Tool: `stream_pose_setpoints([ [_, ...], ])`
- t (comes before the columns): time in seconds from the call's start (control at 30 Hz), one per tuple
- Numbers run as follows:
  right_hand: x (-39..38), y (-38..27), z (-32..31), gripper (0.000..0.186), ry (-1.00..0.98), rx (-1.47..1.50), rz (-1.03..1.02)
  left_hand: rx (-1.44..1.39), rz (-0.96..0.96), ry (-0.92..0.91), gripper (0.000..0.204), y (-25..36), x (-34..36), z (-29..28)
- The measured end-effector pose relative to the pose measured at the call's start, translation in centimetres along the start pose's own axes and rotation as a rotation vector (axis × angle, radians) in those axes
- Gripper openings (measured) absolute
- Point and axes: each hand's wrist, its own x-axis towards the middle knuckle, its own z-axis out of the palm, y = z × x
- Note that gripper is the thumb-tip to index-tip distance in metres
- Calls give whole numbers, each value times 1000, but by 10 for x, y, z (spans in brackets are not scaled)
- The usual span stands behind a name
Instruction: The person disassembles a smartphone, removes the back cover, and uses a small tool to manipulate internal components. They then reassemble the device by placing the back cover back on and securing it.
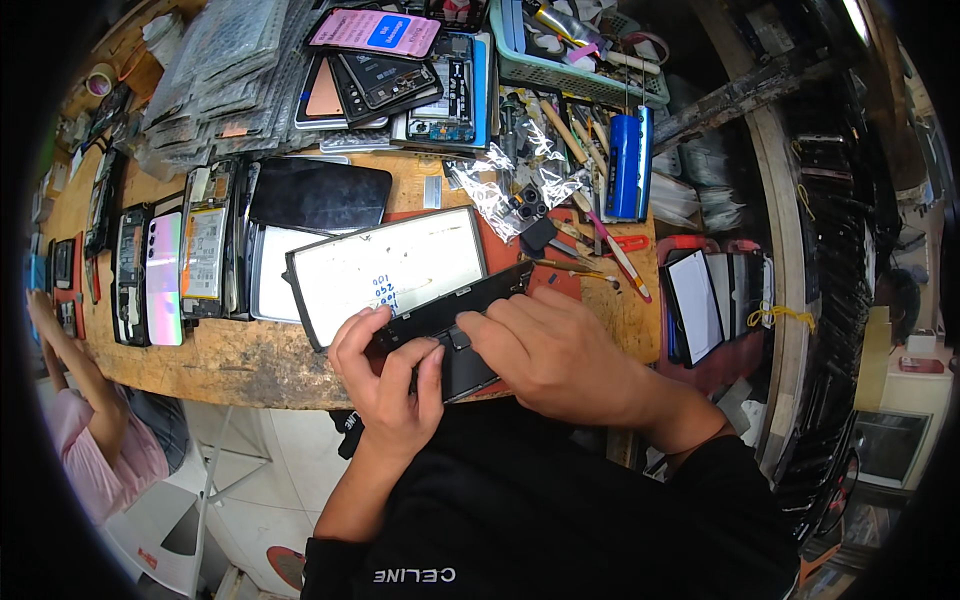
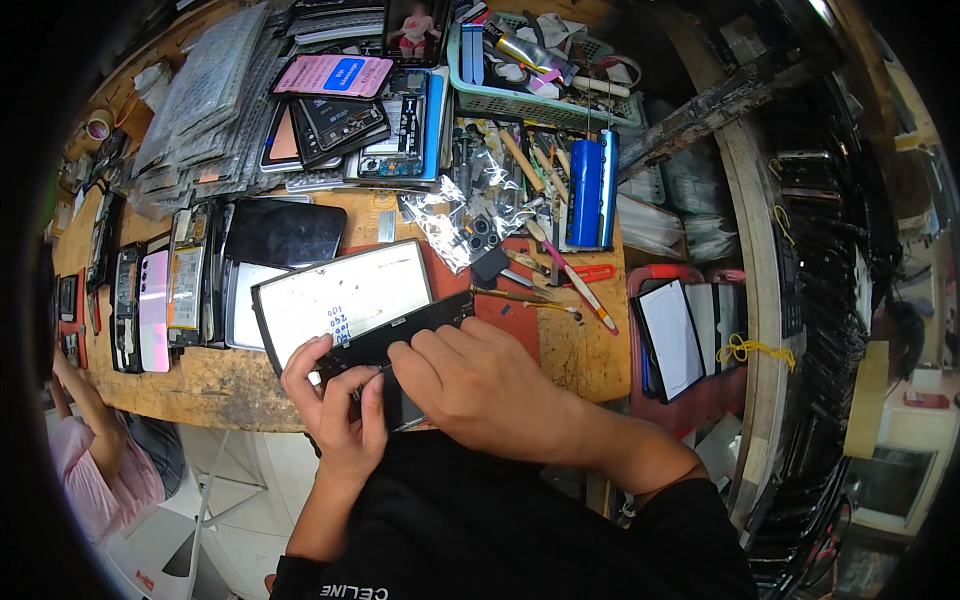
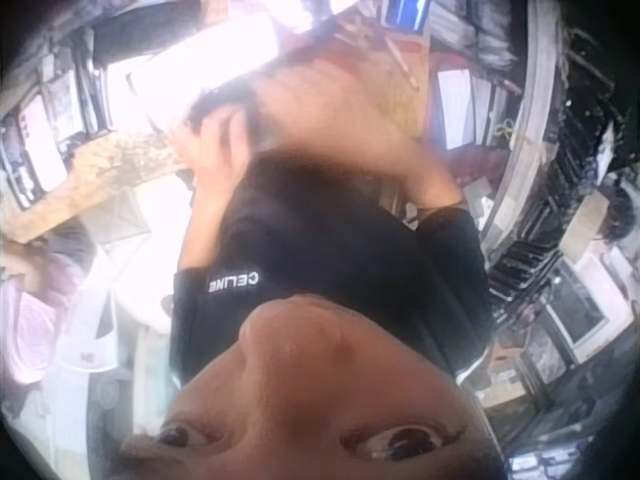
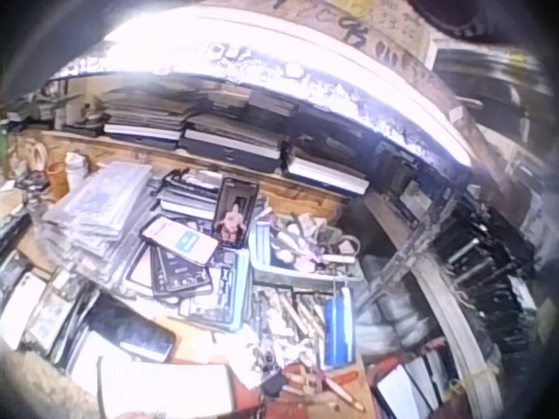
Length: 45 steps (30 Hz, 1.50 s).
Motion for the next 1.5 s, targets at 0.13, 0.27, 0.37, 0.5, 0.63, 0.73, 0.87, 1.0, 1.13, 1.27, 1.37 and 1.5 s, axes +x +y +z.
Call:
stream_pose_setpoints([
  [0.13,-2,-1,1,49,22,92,40,-39,-38,11,17,1,1,-1],
  [0.27,-6,-6,-10,45,192,286,100,-109,-106,6,20,1,-2,-2],
  [0.37,-9,-8,-17,38,381,480,168,-175,-160,15,19,3,-5,0],
  [0.5,-8,-7,-14,35,354,492,204,-208,-165,25,19,3,-3,1],
  [0.63,-7,-8,-8,35,360,503,198,-187,-145,28,20,3,-2,-1],
  [0.73,-6,-10,-5,35,355,525,195,-203,-153,30,20,4,-3,-1],
  [0.87,-6,-10,-5,36,368,527,183,-170,-121,33,20,3,-2,-2],
  [1.0,-6,-10,-6,36,377,516,174,-157,-115,26,20,3,-2,-4],
  [1.13,-5,-10,-7,37,374,500,148,-136,-71,-29,15,2,-1,-8],
  [1.27,-5,-11,-6,37,370,498,133,-170,-93,17,20,3,-1,-5],
  [1.37,-5,-11,-6,38,364,509,142,-172,-95,21,20,2,-2,-5],
  [1.5,-5,-11,-6,38,358,509,139,-166,-93,17,21,2,-2,-5],
])
